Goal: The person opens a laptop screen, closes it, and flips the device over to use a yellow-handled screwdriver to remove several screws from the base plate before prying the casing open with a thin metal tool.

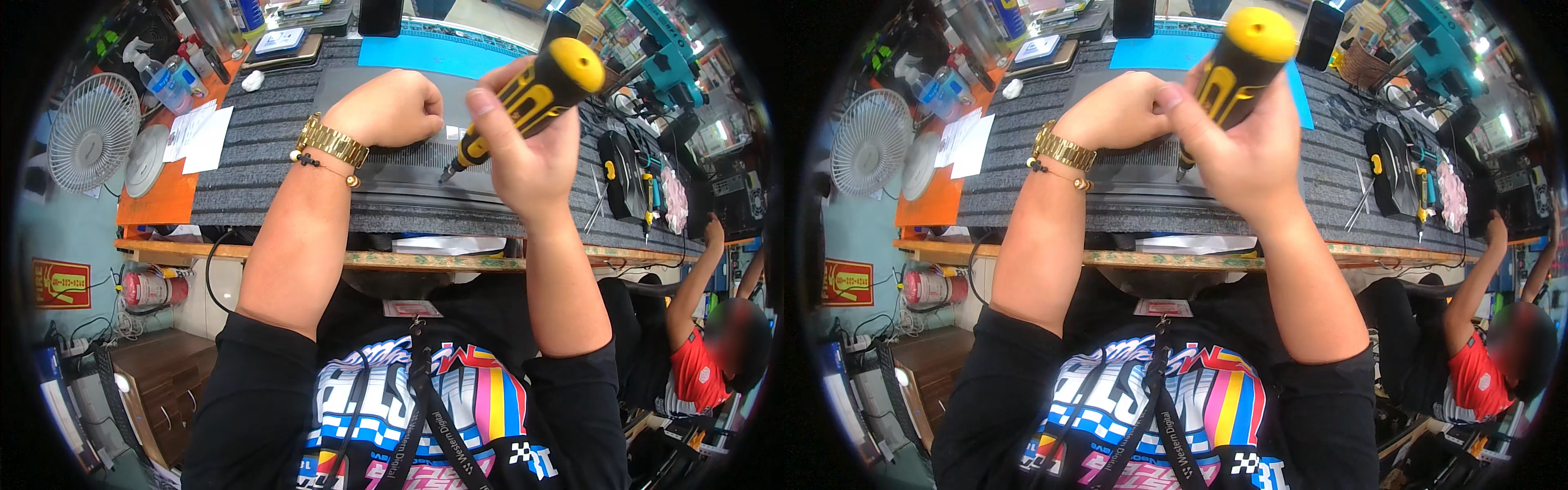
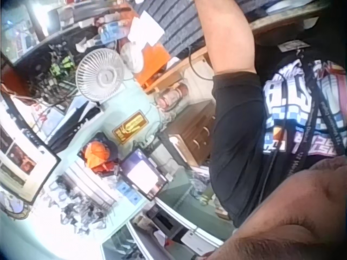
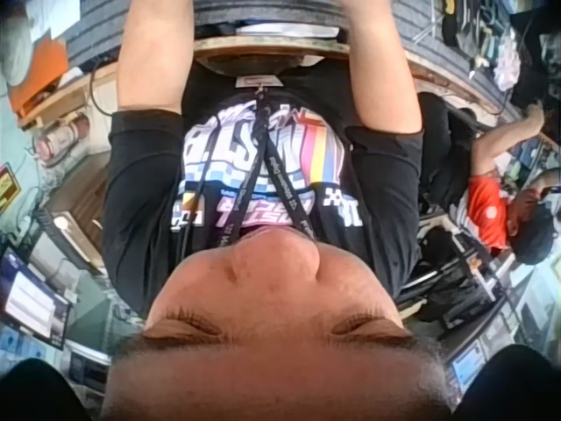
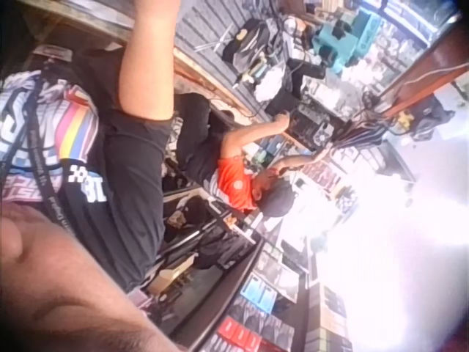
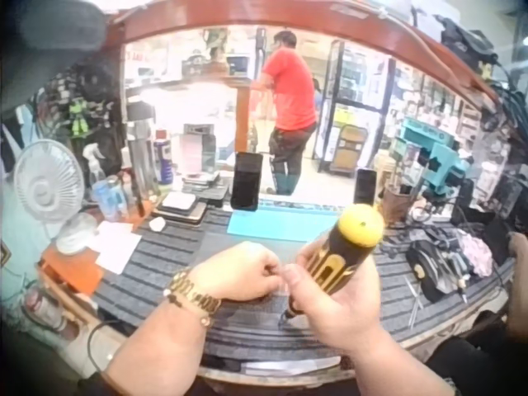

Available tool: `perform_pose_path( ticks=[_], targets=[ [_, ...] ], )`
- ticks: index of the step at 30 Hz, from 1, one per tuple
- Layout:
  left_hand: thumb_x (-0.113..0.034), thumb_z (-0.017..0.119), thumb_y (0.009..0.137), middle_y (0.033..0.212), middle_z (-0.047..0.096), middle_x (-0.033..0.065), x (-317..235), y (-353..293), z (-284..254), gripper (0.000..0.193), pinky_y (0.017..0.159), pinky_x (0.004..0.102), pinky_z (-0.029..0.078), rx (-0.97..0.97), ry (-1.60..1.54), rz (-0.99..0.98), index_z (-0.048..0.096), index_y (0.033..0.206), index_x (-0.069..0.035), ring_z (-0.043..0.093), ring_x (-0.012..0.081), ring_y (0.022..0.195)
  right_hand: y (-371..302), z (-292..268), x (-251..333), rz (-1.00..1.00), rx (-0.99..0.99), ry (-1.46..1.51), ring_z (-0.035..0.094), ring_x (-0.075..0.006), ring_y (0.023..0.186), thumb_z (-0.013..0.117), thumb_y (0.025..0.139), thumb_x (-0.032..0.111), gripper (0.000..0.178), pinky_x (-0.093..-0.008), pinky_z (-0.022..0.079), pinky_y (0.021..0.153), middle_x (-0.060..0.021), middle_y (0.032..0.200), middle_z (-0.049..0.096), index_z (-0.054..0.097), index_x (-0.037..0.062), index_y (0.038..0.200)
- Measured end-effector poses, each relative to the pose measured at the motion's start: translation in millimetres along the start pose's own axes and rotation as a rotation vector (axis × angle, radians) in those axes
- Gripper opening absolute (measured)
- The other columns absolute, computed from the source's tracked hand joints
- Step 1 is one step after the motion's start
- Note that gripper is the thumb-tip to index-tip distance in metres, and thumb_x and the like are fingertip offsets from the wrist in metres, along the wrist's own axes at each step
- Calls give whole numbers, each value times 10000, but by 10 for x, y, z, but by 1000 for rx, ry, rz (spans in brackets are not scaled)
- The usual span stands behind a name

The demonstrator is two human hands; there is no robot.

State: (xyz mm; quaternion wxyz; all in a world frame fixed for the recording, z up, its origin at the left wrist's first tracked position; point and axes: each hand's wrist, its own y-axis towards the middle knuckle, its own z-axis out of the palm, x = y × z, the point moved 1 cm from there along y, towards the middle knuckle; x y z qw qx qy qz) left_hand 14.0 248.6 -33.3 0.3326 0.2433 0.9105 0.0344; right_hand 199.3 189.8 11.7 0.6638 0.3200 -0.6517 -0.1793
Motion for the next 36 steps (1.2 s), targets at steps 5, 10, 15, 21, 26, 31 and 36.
perform_pose_path(
  ticks=[5,10,15,21,26,31,36],
  targets=[
    [-171,757,891,854,773,117,-189,-85,-173,200,765,349,571,178,-96,-51,795,1000,-8,721,193,802,119,-317,-7,-50,-107,68,662,-110,854,785,969,77,226,-268,537,784,-40,976,699,615,40,1113],
    [-178,757,878,875,781,124,-192,-125,-185,215,776,363,579,329,-185,-46,802,1013,-16,730,231,813,142,-476,-8,-72,-144,180,658,-143,884,765,989,103,200,-296,533,824,-66,956,682,616,31,1101],
    [-172,742,879,858,765,115,-127,-78,-163,204,762,347,569,228,-61,-121,782,992,-7,705,199,791,-14,-266,-268,86,-222,145,655,-127,841,776,996,156,242,-290,538,777,-50,949,675,585,39,1085],
    [-188,723,895,836,752,118,-102,-68,-164,208,754,354,568,170,-20,-137,774,981,-6,701,212,775,-38,-411,-556,555,-391,97,680,-165,704,733,1032,350,353,-320,539,538,-87,875,669,569,39,1070],
    [-186,720,899,830,751,112,-57,-66,-139,201,736,347,563,160,-27,-126,776,972,-8,696,208,759,-97,-547,-604,791,-381,180,725,-223,714,725,1028,403,444,-338,550,480,-130,930,683,547,7,1124],
    [-184,716,900,832,752,111,-55,-66,-141,199,733,346,562,158,-18,-117,776,969,-7,694,208,756,-129,-583,-581,791,-316,193,756,-261,772,724,1036,355,456,-363,651,545,-134,949,696,538,-25,1205],
    [-181,712,900,837,753,113,-39,-52,-141,197,740,351,565,150,-6,-118,777,972,-10,696,214,762,-144,-604,-580,782,-271,159,760,-259,786,748,1024,303,423,-361,667,565,-153,987,690,537,-23,1193]
  ],
)
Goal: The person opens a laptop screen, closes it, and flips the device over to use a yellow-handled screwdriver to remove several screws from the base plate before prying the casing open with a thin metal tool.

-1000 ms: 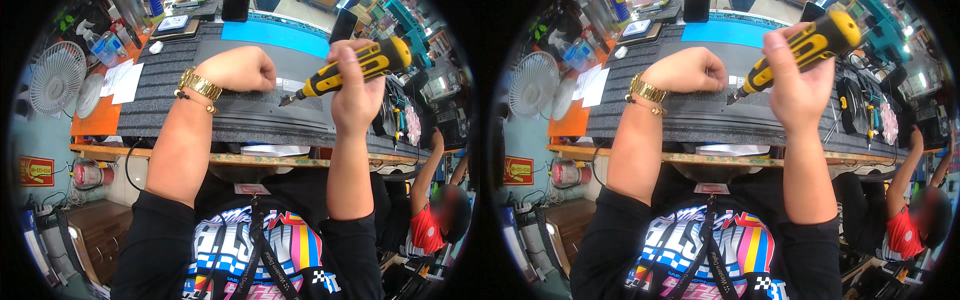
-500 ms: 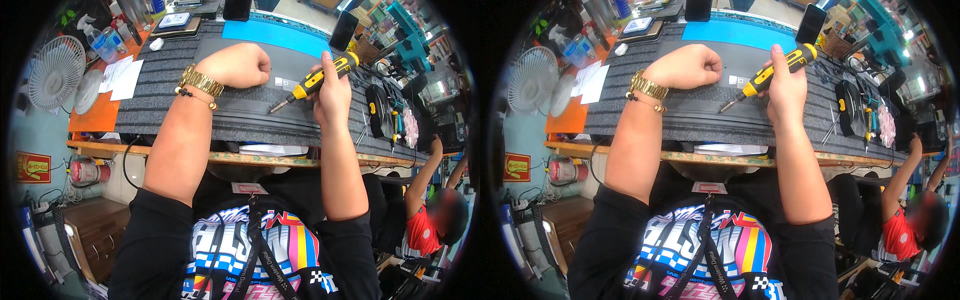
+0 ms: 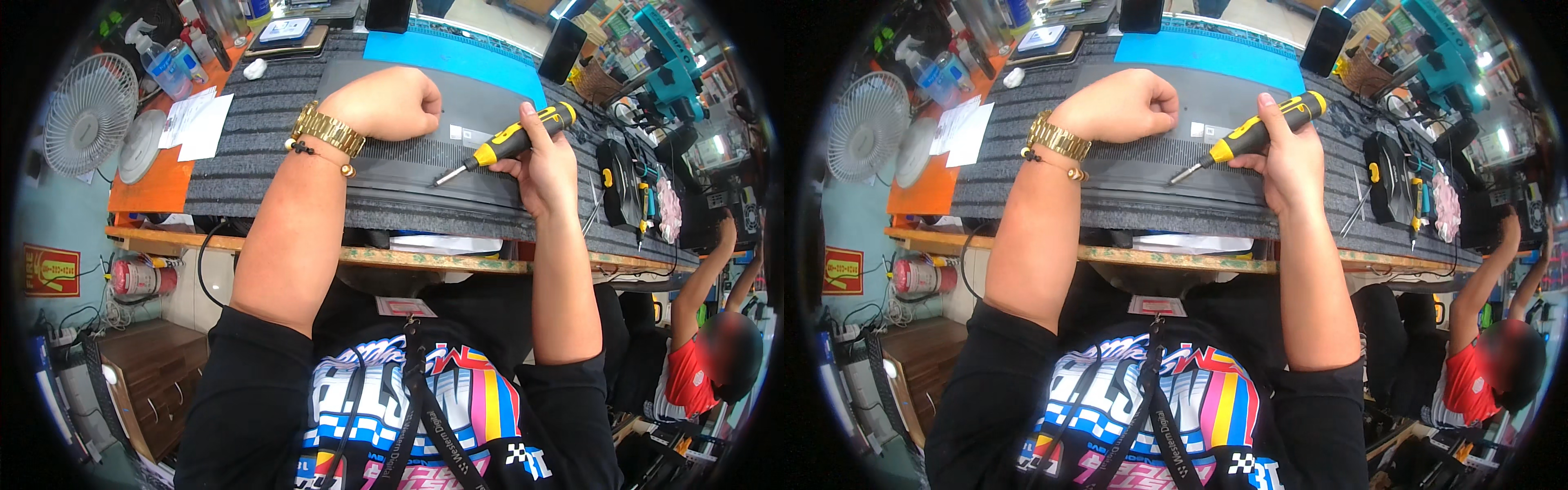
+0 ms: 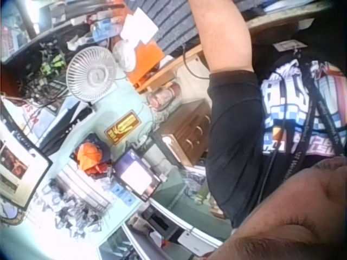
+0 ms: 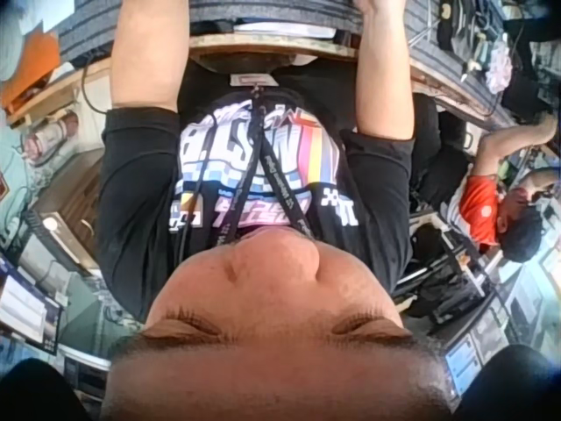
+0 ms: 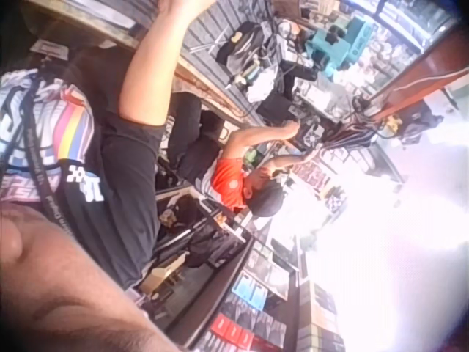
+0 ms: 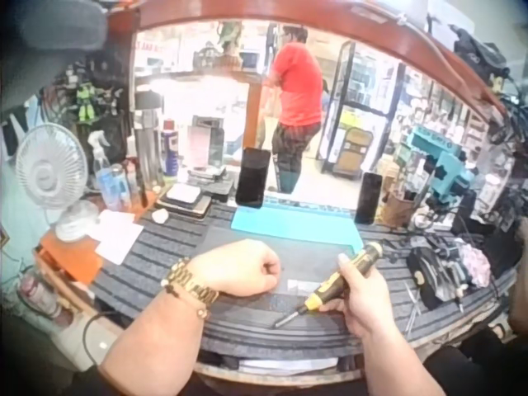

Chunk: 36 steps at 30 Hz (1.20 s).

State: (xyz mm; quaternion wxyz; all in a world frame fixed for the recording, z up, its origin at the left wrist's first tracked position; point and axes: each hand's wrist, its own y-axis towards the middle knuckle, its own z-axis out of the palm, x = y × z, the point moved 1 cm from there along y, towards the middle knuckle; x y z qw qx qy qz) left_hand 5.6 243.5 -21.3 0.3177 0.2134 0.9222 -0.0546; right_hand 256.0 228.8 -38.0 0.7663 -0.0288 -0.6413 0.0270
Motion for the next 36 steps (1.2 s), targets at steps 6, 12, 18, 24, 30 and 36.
perform_pose_path(
  ticks=[6,12,18,24,30,36],
  targets=[
    [-176,704,906,863,762,124,-16,-16,-7,196,757,362,573,9,-13,-34,776,985,-12,710,222,792,-78,-34,35,-46,-69,-49,774,-265,816,773,1006,312,439,-370,673,571,-152,996,695,553,-27,1177],
    [-178,704,908,866,762,120,-36,0,7,194,762,359,571,14,-19,-56,776,982,-13,710,220,802,-145,-108,3,-58,-79,-54,764,-242,790,810,978,314,439,-346,668,564,-130,986,690,580,-18,1151],
    [-173,705,906,865,761,118,-10,-12,-5,192,762,352,568,5,-15,-24,776,979,-11,705,217,795,-186,-103,36,-98,-116,-69,758,-232,736,836,959,289,408,-332,662,549,-124,913,700,606,-30,1068],
    [-164,703,909,857,758,113,-11,-8,1,187,762,349,566,-1,-14,-17,776,984,-9,700,205,789,-173,-152,16,-100,-117,-58,765,-239,729,848,948,282,422,-316,660,543,-139,915,710,602,-36,1080],
    [-165,705,913,852,757,117,-13,-20,-6,190,764,350,566,3,-17,-17,779,993,-10,703,207,792,-189,-136,-12,-85,-102,-33,767,-248,720,856,941,275,429,-318,663,549,-155,926,715,597,-37,1080],
    [-170,707,913,852,754,130,-15,7,14,196,767,359,568,-24,-17,4,775,997,-7,704,221,786,-210,-518,119,-101,-209,168,769,-244,718,758,1018,336,387,-327,659,527,-142,899,745,620,-22,1066]
  ],
)
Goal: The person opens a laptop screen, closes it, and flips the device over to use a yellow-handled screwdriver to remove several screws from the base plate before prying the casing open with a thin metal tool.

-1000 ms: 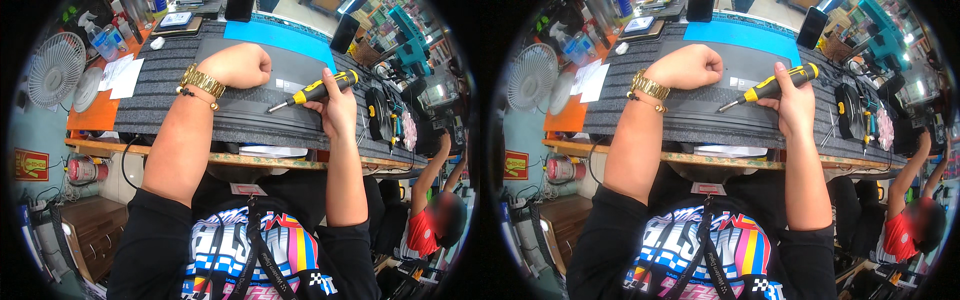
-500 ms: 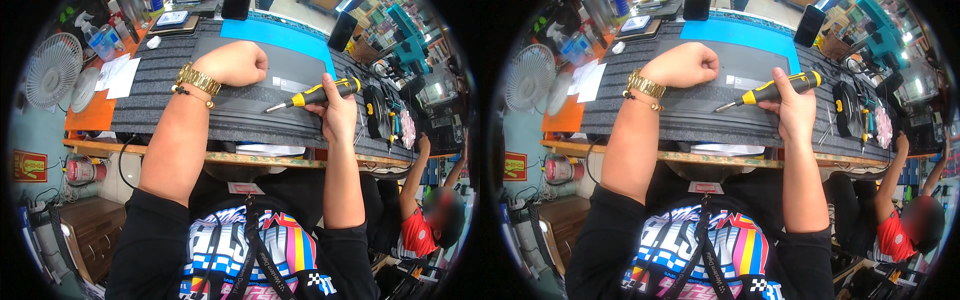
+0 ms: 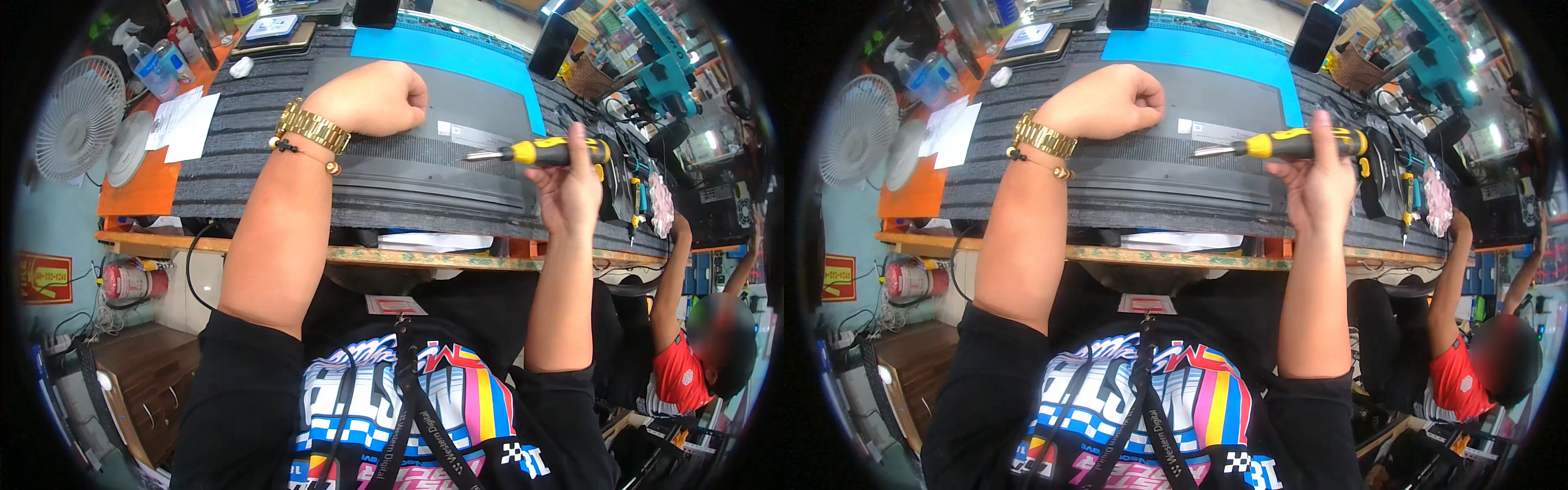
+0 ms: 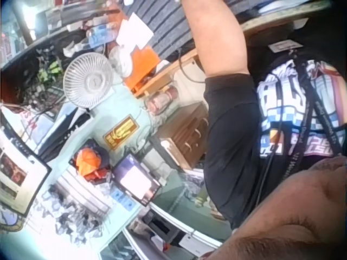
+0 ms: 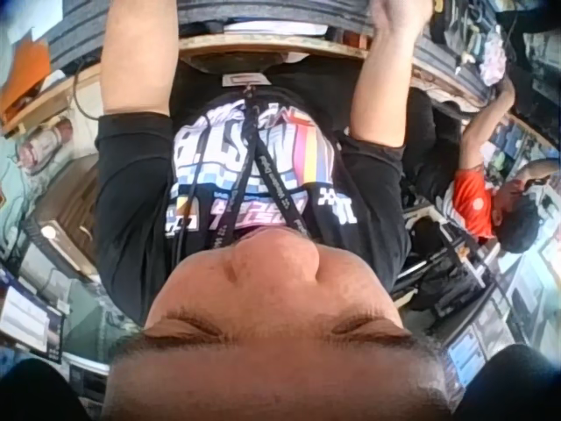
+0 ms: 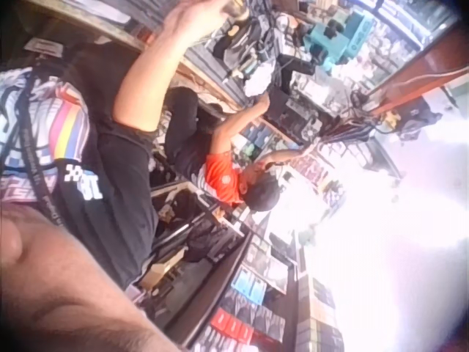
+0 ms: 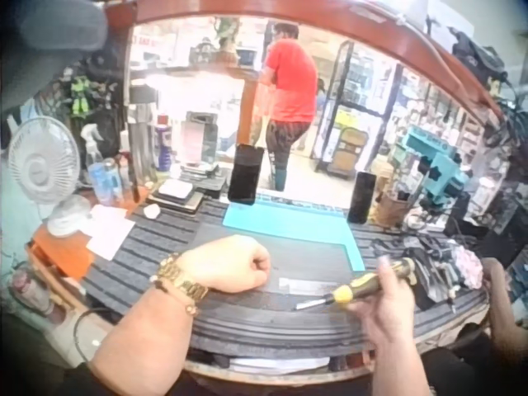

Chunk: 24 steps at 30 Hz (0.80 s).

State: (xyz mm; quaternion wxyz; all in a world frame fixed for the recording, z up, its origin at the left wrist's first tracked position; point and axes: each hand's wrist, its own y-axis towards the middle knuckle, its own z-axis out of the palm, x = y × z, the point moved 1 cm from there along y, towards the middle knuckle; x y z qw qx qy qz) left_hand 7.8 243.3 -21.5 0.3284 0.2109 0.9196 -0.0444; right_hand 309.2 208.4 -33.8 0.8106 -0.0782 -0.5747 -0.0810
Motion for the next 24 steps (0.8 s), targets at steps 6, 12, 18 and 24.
perform_pose_path(
  ticks=[6,12,18,24],
  targets=[
    [-172,719,910,853,748,154,-105,47,148,204,774,384,570,-69,-10,70,760,989,12,713,256,802,1,-292,647,-518,-11,0,663,-224,713,646,1071,260,274,-366,573,667,-121,817,672,589,-2,1014],
    [-163,731,904,862,724,170,-362,106,419,173,765,428,562,-96,-22,333,741,940,6,698,328,830,-90,-324,761,-775,59,-318,681,-182,714,739,998,76,174,-315,565,681,-111,822,696,573,25,1008],
    [-170,727,897,861,732,165,-388,105,391,172,769,435,569,-103,36,315,753,913,-1,711,336,831,-187,-344,713,-750,108,-319,684,-159,763,727,1000,74,173,-299,551,720,-73,847,657,563,27,1029],
    [-167,735,895,861,729,161,-397,102,392,166,768,433,565,-106,23,302,753,908,-2,707,333,838,-159,-359,629,-751,137,-312,686,-150,778,746,984,58,181,-304,556,716,-63,870,659,575,32,1039]
  ],
)
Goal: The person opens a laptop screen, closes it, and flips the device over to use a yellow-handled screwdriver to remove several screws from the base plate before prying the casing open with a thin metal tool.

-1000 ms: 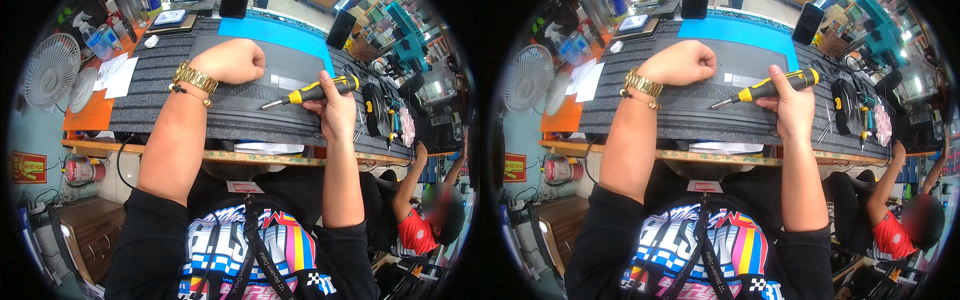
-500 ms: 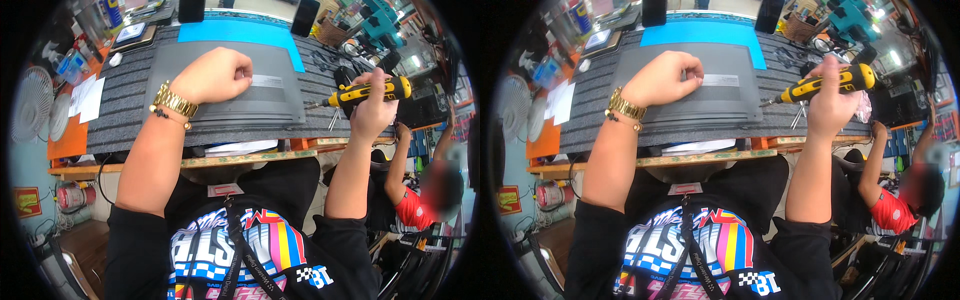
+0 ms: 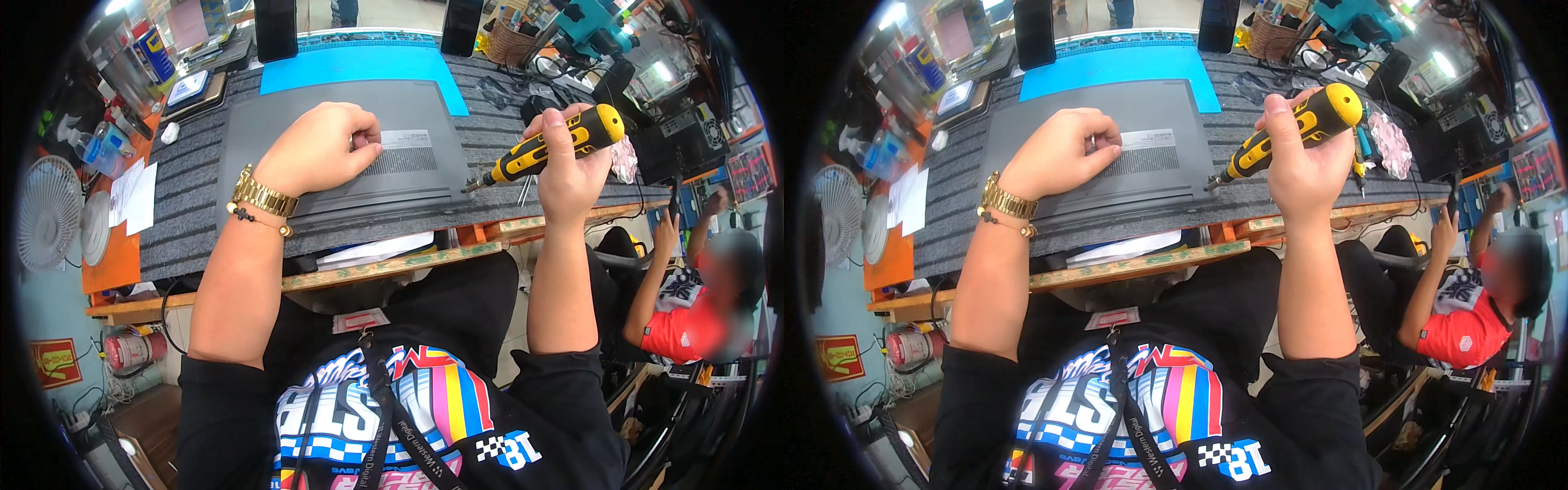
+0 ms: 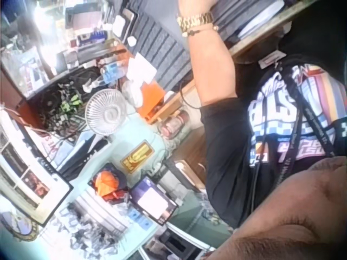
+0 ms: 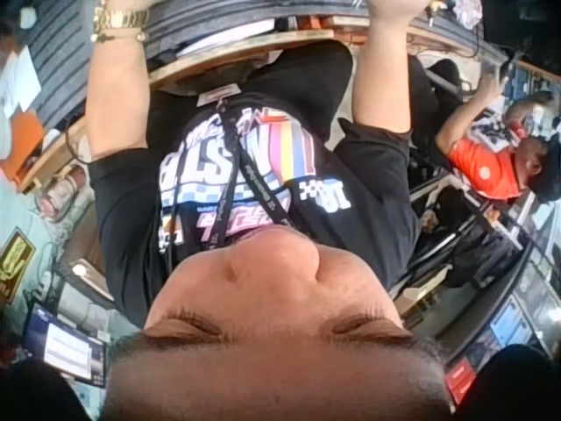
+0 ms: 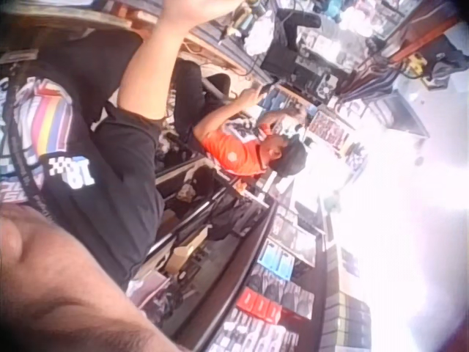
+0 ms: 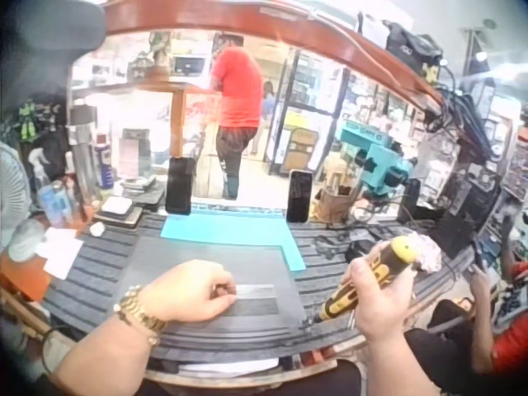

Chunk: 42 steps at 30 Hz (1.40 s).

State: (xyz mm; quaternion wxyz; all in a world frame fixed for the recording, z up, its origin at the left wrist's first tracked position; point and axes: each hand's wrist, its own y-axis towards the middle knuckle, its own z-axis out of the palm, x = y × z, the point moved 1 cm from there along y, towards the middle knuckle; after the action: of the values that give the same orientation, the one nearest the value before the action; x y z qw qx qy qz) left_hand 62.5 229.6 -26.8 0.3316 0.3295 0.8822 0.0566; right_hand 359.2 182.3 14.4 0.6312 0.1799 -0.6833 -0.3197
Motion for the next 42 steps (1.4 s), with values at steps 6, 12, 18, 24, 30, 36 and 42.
perform_pose_path(
  ticks=[6,12,18,24,30,36,42],
  targets=[
    [-167,734,894,862,728,156,8,16,21,165,771,427,562,11,7,0,752,912,-4,702,328,841,10,65,23,21,41,44,686,-141,785,784,952,44,232,-290,556,722,-42,882,663,583,29,1066],
    [-150,747,901,824,697,132,38,14,36,167,695,373,535,-15,12,55,756,974,0,649,250,743,-12,139,-3,-70,140,3,626,-87,778,814,947,80,260,-255,520,726,-17,881,664,597,27,1078],
    [-144,741,907,801,671,121,14,13,28,159,678,362,523,-16,16,60,757,971,0,624,234,716,-16,177,18,-44,139,-31,621,-82,764,837,943,138,274,-250,514,722,-8,867,666,606,33,1048],
    [-140,741,907,796,659,117,-3,18,35,154,673,361,518,-12,3,50,751,959,5,616,230,709,3,136,-9,-48,129,-44,620,-89,774,829,942,128,268,-252,512,721,-12,880,662,603,34,1051],
    [-141,745,907,795,655,115,-6,19,40,159,670,362,516,-5,2,43,748,956,10,618,228,711,6,134,-10,-47,130,-36,617,-91,779,825,945,129,269,-256,512,727,-11,888,659,599,34,1054],
    [-142,746,904,794,654,117,-16,16,42,164,673,366,516,-2,4,38,746,958,13,620,235,715,18,139,10,-30,127,-33,627,-96,788,825,945,133,270,-259,516,732,-18,893,667,603,30,1061],
    [-140,746,902,795,656,121,-13,21,48,163,676,369,516,-5,13,44,747,960,13,622,243,717,30,139,28,-79,150,-136,654,-145,752,740,987,135,207,-298,541,714,-82,827,671,577,26,1054]
  ],
)
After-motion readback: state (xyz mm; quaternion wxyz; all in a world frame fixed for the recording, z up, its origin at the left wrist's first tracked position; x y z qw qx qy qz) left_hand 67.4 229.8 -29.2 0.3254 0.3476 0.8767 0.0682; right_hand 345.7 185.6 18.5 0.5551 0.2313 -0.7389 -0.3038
